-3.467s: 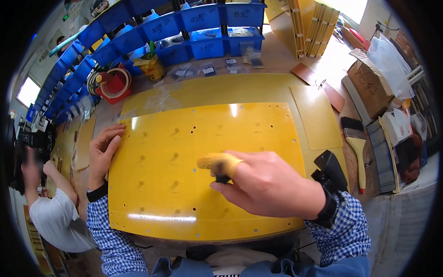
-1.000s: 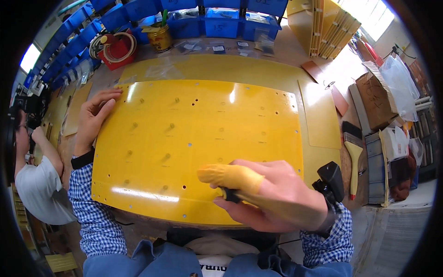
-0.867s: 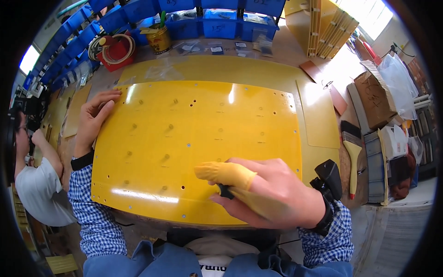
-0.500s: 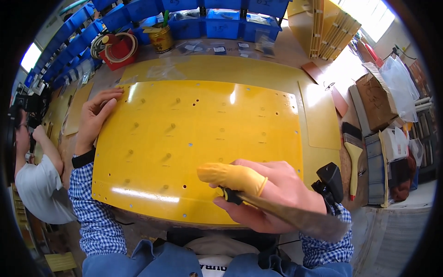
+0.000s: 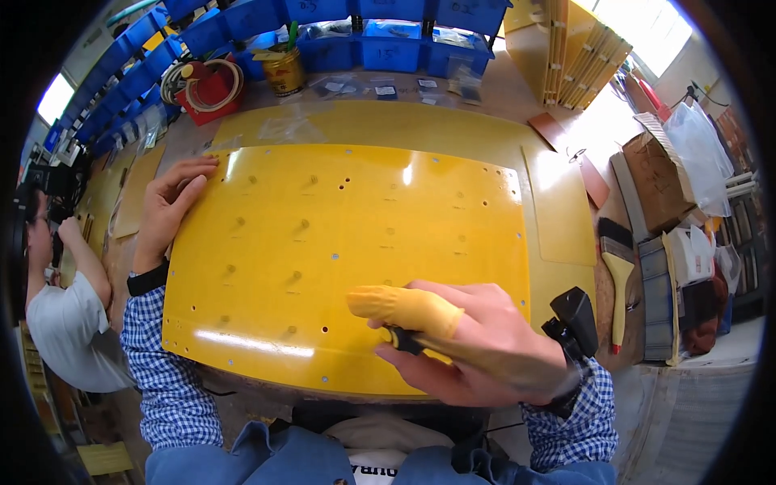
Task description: The person uses a screwdriver to press into holes on a yellow board, turns the board over, and then removes a metal component from a small plastic bag to press it into the board by hand.
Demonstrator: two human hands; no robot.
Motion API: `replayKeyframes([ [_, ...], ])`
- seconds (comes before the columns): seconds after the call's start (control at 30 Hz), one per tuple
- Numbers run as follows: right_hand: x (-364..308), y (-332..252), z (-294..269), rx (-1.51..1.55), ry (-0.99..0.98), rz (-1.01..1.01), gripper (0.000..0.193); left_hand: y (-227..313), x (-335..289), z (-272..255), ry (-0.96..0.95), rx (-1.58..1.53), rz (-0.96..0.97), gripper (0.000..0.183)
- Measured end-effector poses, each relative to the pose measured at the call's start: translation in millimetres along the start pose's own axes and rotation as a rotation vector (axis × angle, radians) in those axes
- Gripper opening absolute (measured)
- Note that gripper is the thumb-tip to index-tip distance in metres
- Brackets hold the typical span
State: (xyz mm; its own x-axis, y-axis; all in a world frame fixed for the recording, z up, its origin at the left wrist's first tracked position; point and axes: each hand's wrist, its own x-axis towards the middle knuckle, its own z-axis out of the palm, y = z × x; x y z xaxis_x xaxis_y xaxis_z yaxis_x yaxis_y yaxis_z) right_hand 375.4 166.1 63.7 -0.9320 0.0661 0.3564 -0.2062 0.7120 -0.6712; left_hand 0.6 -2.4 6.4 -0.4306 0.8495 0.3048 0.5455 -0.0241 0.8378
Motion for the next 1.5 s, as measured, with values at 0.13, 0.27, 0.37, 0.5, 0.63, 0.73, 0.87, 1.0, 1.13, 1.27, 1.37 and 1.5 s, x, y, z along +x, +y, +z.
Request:
replayKeyframes([
  [0.13, -1.0, 0.2, 1.5, 0.057, -0.047, 0.039, 0.039, 2.9, 0.2, 1.6, -0.001, -0.002, -0.014, 0.021],
  [0.27, -2.2, -1.2, -1.2, 0.07, -0.034, 0.058, 0.037, 1.4, -1.9, 0.1, 0.005, 0.005, -0.023, 0.021],
  [0.37, -2.9, -0.7, 2.0, 0.089, 0.066, 0.002, 0.037, 0.5, 0.5, 1.2, -0.001, 0.01, 0.017, 0.021],
  [0.5, -1.4, -1.2, 6.1, 0.095, 0.014, 0.074, 0.033, -1.0, 2.4, 1.8, -0.007, -0.004, 0.011, 0.021],
  [0.63, -3.0, -3.7, 2.1, 0.08, 0.091, 0.034, 0.033, 1.1, 0.2, 1.3, 0.0, -0.014, -0.004, 0.021],
  [0.73, 4.9, -7.7, -0.9, 0.073, -0.128, 0.105, 0.032, -1.7, 0.0, 0.0, -0.004, 0.006, 0.014, 0.021],
  [0.87, -7.5, -3.3, 2.0, 0.055, 0.07, 0.032, 0.032, 2.7, -1.8, 1.7, 0.008, 0.02, 0.009, 0.021],
  [1.0, -2.2, -3.2, 5.9, 0.079, 0.003, 0.097, 0.031, 0.0, 0.5, 2.3, -0.003, -0.023, -0.011, 0.021],
  [1.13, -6.5, -4.4, -3.7, -0.003, 0.019, 0.055, 0.028, -1.0, -0.5, 1.8, 0.005, -0.032, -0.002, 0.022],
  [1.27, 1.3, -3.8, -3.1, 0.015, -0.117, 0.093, 0.029, -0.4, 0.4, 1.7, 0.004, -0.028, -0.007, 0.022],
  [1.37, -3.8, -4.8, -6.2, -0.045, -0.014, 0.045, 0.03, -1.6, -1.4, 0.3, 0.009, -0.021, -0.006, 0.022],
  [1.5, 2.5, -5.4, -5.0, -0.006, -0.159, 0.111, 0.031, -1.6, 1.1, 2.1, -0.003, -0.015, -0.004, 0.021],
])
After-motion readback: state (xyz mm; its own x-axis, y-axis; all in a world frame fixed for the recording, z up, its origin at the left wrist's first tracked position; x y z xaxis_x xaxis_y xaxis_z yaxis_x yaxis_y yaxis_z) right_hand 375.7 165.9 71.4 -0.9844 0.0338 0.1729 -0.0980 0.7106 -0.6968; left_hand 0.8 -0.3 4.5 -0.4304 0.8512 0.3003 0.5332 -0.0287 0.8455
